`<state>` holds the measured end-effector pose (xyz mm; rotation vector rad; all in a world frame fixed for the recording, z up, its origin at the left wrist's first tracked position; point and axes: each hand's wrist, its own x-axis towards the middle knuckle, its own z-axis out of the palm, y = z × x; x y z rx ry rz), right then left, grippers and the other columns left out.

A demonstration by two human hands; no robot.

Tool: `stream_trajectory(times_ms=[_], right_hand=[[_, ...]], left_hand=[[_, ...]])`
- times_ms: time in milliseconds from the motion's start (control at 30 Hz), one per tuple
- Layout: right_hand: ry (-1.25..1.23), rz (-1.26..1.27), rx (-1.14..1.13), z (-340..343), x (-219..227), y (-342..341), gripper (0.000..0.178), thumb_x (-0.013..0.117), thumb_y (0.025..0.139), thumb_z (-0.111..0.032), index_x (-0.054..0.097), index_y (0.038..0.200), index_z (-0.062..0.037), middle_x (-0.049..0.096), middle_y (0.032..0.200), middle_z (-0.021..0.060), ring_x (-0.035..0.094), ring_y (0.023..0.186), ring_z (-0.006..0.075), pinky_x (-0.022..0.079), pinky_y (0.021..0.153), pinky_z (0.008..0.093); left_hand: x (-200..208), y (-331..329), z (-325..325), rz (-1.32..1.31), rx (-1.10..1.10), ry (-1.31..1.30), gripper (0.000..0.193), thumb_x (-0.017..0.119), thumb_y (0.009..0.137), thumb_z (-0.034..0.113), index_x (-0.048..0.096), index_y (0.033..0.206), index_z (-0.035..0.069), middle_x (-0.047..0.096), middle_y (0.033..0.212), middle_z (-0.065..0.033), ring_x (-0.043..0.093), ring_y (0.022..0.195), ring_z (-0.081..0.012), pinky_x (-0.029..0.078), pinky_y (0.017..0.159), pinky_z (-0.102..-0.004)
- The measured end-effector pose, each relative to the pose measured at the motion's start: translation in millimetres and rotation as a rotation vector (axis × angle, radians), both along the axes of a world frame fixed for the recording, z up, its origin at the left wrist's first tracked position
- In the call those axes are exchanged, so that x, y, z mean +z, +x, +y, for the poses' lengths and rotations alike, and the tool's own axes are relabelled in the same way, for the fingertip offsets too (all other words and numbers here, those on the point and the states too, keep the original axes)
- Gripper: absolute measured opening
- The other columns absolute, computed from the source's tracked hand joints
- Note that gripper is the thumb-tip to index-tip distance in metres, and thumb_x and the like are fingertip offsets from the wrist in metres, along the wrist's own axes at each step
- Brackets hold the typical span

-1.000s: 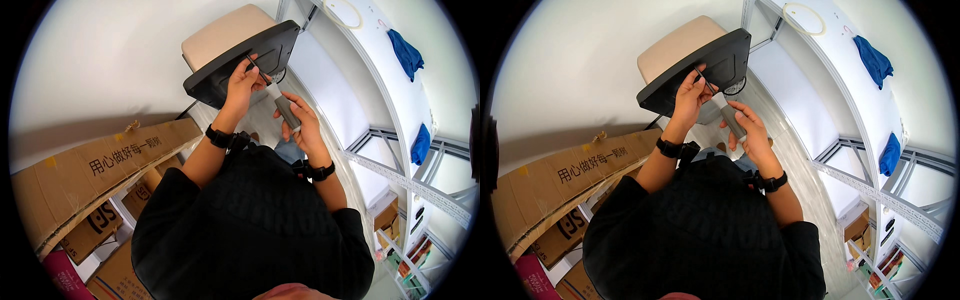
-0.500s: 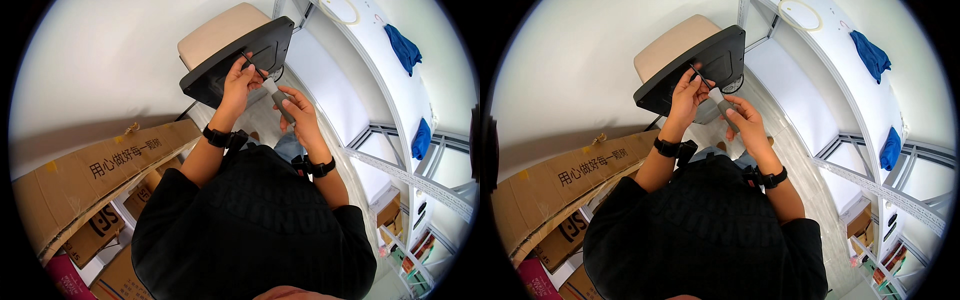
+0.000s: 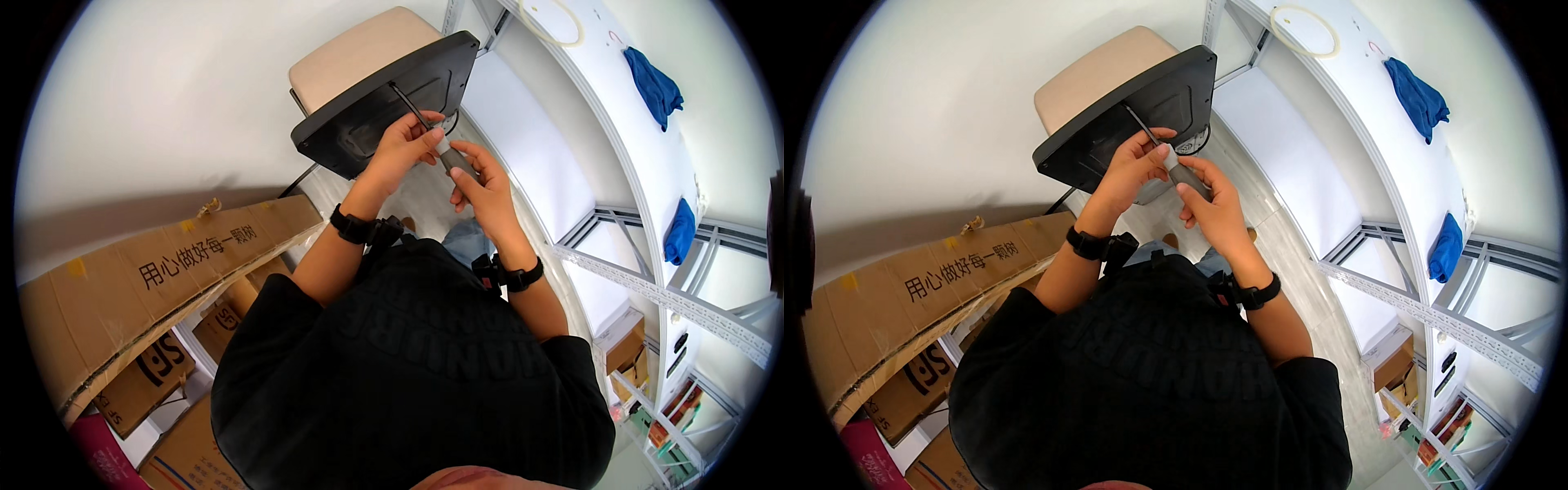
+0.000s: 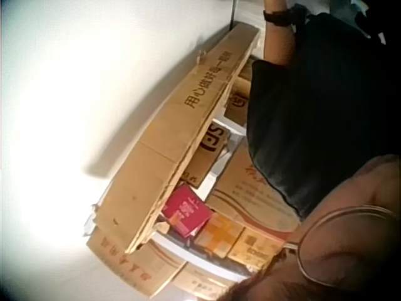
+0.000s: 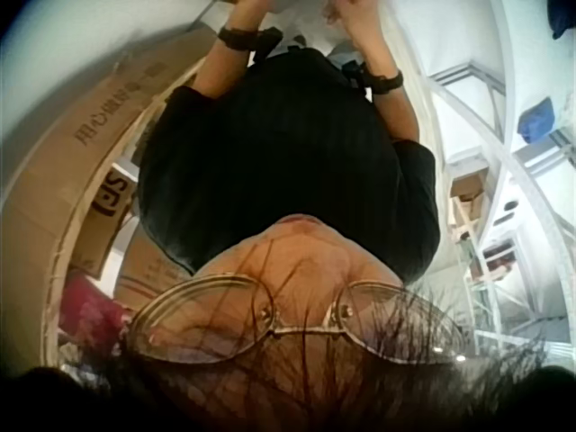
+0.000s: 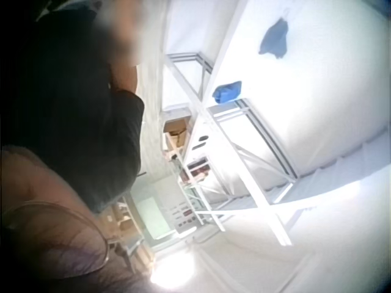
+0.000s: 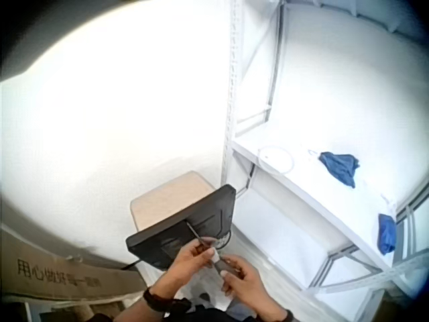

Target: The person uses a screwdriver to fasten screws into a white metal panel, then wipes the surface with a blue cloth, and finally secures a beige and black appliance to the panel with screws.

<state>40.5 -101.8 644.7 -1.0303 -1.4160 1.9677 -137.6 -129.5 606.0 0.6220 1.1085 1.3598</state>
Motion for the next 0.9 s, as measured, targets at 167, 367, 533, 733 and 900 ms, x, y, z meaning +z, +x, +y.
stream_trajectory(times_ms=[167, 367, 533, 733, 900], right_hand=[[-0.056, 0.018, -0.003, -3.2, 0.2, 1.1, 0.037, 0.055, 0.093, -0.014, 0.047, 0.128, -0.0034, 0.060, 0.097, 0.0090, 0.057, 0.058, 0.0099, 0.044, 0.047, 0.0224], [-0.381, 0.140, 0.065, 0.9, 2.2, 13.7, 0.035, 0.047, 0.099, -0.024, 0.046, 0.127, -0.0032, 0.063, 0.093, 0.0119, 0.056, 0.055, 0.0113, 0.043, 0.045, 0.0235], [-0.151, -0.063, 0.067, -4.7, 2.1, 11.1, 0.035, 0.052, 0.096, -0.022, 0.049, 0.126, -0.0034, 0.064, 0.090, 0.0090, 0.055, 0.056, 0.0092, 0.044, 0.048, 0.0217], [0.407, -0.189, -0.030, -13.3, -11.4, 9.0, 0.046, 0.069, 0.081, -0.003, 0.051, 0.123, -0.0036, 0.058, 0.092, 0.0039, 0.055, 0.074, 0.0109, 0.046, 0.062, 0.0242], [0.389, -0.253, -0.058, -15.6, -2.8, 3.8, 0.050, 0.068, 0.080, -0.003, 0.048, 0.125, -0.0043, 0.054, 0.090, 0.0050, 0.058, 0.075, 0.0138, 0.047, 0.061, 0.0251]], left_hand=[[-2.7, 2.8, 2.6, -0.049, 0.034, 0.039, 0.031, 0.067, 0.088, 0.016, 0.059, 0.114, 0.002, 0.063, 0.087, -0.0027, 0.060, 0.077, -0.0107, 0.051, 0.067, -0.0249], [-1.0, -0.6, -0.4, -0.127, 0.034, 0.051, 0.029, 0.064, 0.091, 0.016, 0.058, 0.115, 0.001, 0.063, 0.091, -0.0044, 0.060, 0.083, -0.0124, 0.051, 0.072, -0.0270], [-2.8, 2.4, -2.5, -0.158, 0.050, 0.051, 0.030, 0.063, 0.092, 0.018, 0.056, 0.116, 0.002, 0.062, 0.095, -0.0055, 0.060, 0.086, -0.0132, 0.052, 0.073, -0.0284], [1.2, 4.7, -3.1, -0.187, 0.061, 0.057, 0.029, 0.061, 0.092, 0.016, 0.055, 0.117, 0.001, 0.062, 0.096, -0.0057, 0.061, 0.086, -0.0138, 0.053, 0.074, -0.0293], [-2.3, 4.9, -2.4, -0.100, -0.020, 0.026, 0.031, 0.060, 0.092, 0.013, 0.053, 0.120, 0.001, 0.062, 0.098, -0.0070, 0.062, 0.085, -0.0140, 0.053, 0.074, -0.0291]])
